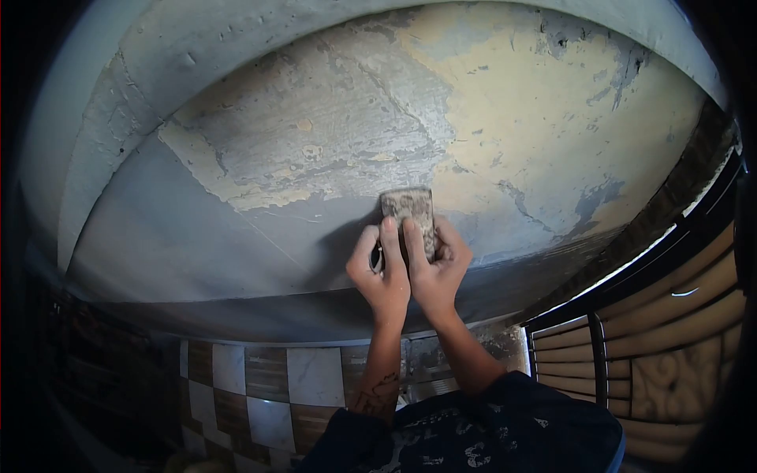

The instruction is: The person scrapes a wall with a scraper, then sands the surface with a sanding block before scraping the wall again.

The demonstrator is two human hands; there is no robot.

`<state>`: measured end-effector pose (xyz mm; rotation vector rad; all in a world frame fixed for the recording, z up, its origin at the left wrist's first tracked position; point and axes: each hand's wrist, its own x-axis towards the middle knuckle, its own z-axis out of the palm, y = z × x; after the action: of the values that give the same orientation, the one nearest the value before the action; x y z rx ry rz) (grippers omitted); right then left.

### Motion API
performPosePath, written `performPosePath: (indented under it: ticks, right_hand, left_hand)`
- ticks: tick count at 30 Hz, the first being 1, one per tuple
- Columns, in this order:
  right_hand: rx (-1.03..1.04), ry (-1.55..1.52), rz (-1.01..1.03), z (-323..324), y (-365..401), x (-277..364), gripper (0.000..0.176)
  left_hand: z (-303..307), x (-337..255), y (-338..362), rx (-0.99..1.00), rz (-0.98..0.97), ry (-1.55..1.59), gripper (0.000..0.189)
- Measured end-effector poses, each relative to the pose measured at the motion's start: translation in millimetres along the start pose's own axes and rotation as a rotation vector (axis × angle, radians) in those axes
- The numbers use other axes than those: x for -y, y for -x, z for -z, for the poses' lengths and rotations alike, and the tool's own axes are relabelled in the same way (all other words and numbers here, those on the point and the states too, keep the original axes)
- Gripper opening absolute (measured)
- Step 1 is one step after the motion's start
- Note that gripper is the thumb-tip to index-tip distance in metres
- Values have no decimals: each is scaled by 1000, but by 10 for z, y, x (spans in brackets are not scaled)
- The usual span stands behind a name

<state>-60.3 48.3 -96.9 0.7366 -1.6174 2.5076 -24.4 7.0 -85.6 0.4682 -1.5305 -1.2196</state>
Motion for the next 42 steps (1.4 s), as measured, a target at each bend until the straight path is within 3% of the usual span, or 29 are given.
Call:
performPosePath:
  ticks: [3,8,13,16,19,21,25,27,32,36,39,42]
  right_hand:
    - [-81,0,-52,80,211,-206,12]
    - [-11,-27,-40,-5,7,-6,11]
    - [-42,1,-88,94,164,-166,11]
    - [-36,-21,-11,62,102,-62,11]
    - [-20,51,11,114,141,-199,11]
    - [-32,-1,-68,162,242,-352,8]
    - [-26,-50,-45,45,107,-65,9]
    - [-14,28,-2,122,196,-218,8]
    - [-32,-87,-170,155,242,-242,9]
    - [-31,-21,-78,196,273,-330,10]
    - [-10,43,8,156,139,-271,10]
    - [-23,97,25,172,215,-228,11]
  left_hand:
    - [46,211,223,17,-21,-112,32]
    - [0,-9,10,-13,-21,-47,30]
    - [18,259,220,15,-26,-103,32]
    - [2,64,61,2,-21,-53,32]
    - [36,311,236,-5,-87,-121,33]
    - [19,365,261,2,-67,-122,33]
    - [9,97,152,-23,27,-26,33]
    - [40,265,233,-21,-95,-157,33]
    - [38,362,329,-18,27,-98,33]
    - [36,471,349,-27,35,-69,34]
    - [-1,441,253,-42,-94,-109,33]
    - [-6,281,200,-21,-9,-21,34]
